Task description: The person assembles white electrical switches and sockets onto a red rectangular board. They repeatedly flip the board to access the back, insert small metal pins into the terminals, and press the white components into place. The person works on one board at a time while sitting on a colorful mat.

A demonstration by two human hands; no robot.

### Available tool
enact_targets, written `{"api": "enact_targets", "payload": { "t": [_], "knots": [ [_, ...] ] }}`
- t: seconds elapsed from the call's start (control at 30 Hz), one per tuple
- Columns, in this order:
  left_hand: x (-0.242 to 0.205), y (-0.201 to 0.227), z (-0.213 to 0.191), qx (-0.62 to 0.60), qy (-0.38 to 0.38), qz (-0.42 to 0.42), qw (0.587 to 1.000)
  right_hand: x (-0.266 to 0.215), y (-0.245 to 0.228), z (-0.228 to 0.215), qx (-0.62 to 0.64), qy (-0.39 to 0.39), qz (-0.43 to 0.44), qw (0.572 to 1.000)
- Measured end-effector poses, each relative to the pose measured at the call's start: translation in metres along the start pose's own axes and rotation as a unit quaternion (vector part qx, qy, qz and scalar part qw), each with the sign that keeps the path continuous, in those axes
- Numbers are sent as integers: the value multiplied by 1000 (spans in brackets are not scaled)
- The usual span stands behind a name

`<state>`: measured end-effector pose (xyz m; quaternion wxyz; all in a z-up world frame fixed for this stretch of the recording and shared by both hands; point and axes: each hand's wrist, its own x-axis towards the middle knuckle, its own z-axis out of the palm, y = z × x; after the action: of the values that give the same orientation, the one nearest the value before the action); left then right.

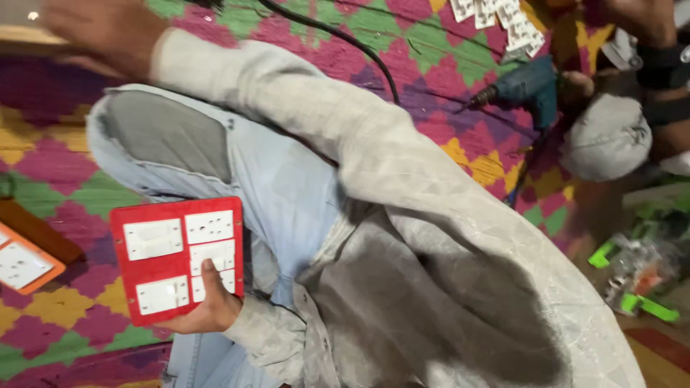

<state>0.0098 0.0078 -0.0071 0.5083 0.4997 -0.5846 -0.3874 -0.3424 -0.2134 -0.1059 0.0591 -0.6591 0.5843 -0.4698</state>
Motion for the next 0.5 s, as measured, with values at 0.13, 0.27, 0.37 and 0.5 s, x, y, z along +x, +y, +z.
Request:
{"api": "enact_targets", "payload": {
  "t": [0.13, 0.27, 0.37, 0.5],
  "knots": [
    [3, -4, 0, -95, -19, -45, 994, -137, -49, -133, -159, 100, 24, 982],
    [7, 5, 1, -103, -31, -65, 992, -275, -106, -239, -294, 109, 98, 944],
    [7, 6, 5, -101, -30, -46, 993, -348, -135, -277, -337, 69, 198, 918],
    [4, -1, 1, -113, -15, -44, 993, -427, -138, -289, -377, 59, 297, 876]
  ]
}}
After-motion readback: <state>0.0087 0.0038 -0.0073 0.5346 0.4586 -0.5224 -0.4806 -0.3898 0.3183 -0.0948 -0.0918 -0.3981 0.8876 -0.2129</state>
